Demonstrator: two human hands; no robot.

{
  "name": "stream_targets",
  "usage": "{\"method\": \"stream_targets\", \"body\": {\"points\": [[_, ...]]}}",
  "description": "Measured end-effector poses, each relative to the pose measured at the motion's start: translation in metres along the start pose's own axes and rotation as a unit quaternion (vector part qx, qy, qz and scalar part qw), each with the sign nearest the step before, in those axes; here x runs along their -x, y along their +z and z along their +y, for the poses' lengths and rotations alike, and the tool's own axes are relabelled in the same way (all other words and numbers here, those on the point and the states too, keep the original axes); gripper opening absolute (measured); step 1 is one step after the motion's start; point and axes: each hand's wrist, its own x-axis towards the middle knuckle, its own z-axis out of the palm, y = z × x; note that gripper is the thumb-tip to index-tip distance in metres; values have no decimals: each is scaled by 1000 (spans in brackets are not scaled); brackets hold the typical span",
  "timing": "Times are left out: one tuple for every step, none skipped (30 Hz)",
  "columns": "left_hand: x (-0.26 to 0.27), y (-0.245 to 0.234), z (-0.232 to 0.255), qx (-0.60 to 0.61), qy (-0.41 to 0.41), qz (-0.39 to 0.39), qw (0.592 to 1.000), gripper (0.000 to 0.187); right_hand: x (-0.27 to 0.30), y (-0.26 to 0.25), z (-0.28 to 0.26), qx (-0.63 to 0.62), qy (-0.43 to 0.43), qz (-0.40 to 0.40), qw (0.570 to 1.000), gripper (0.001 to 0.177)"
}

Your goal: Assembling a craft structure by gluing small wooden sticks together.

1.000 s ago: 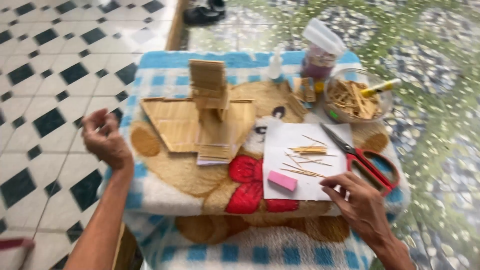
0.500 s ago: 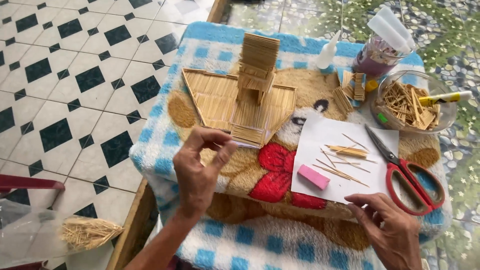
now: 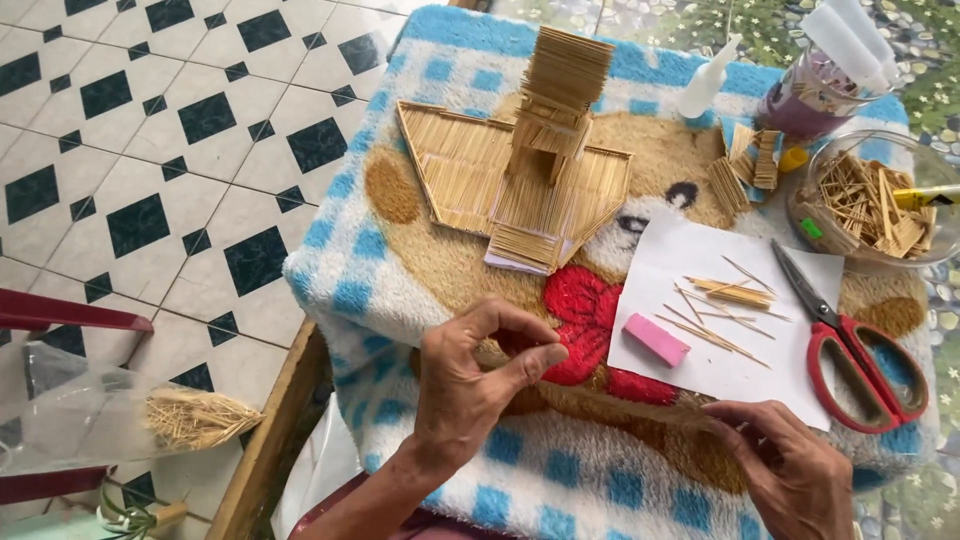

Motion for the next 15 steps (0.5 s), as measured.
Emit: {"method": "stream_targets", "body": {"points": [[2,1,1,8,-7,-2,1000,10,0,0,-2,-4,7,-2,1000,14],[5,2,2,16,-13,-5,1000,10,0,-1,-3,-9,13,-3,1000,12],[7,2,3,16,-15,-6,1000,10,1,-1,-3,-8,15,-4,1000,12],[8,2,4,27,-15,-9,999,9,2,-1,-3,-3,12,-6,1000,12],[10,3,6,38,-16,-12,999,9,3,-1,-2,3,9,-9,1000,11],[11,3,8,39,-18,-13,999,9,4,-1,-2,4,11,-10,1000,11],[11,3,10,42,11,-17,999,9,6,-2,-3,-4,14,-6,1000,11],[12,3,12,44,39,-20,998,10,7,-3,-3,-11,17,-2,1000,10],[12,3,12,46,36,-24,998,10,10,-3,0,-10,21,-2,1000,10],[13,4,13,34,43,-25,998,9,12,-4,2,-14,30,-3,999,10],[13,6,13,27,50,-29,998,8,16,-8,6,-15,42,-1,999,10],[17,9,11,33,48,-36,998,8,23,-12,13,-9,50,1,999,10],[18,13,8,27,35,-51,998,8,30,-15,21,-10,95,7,995,7],[20,16,6,21,22,-67,997,8,37,-20,28,-12,140,13,990,6],[23,22,3,32,22,-77,996,8,49,-25,41,-3,151,20,988,6]]}}
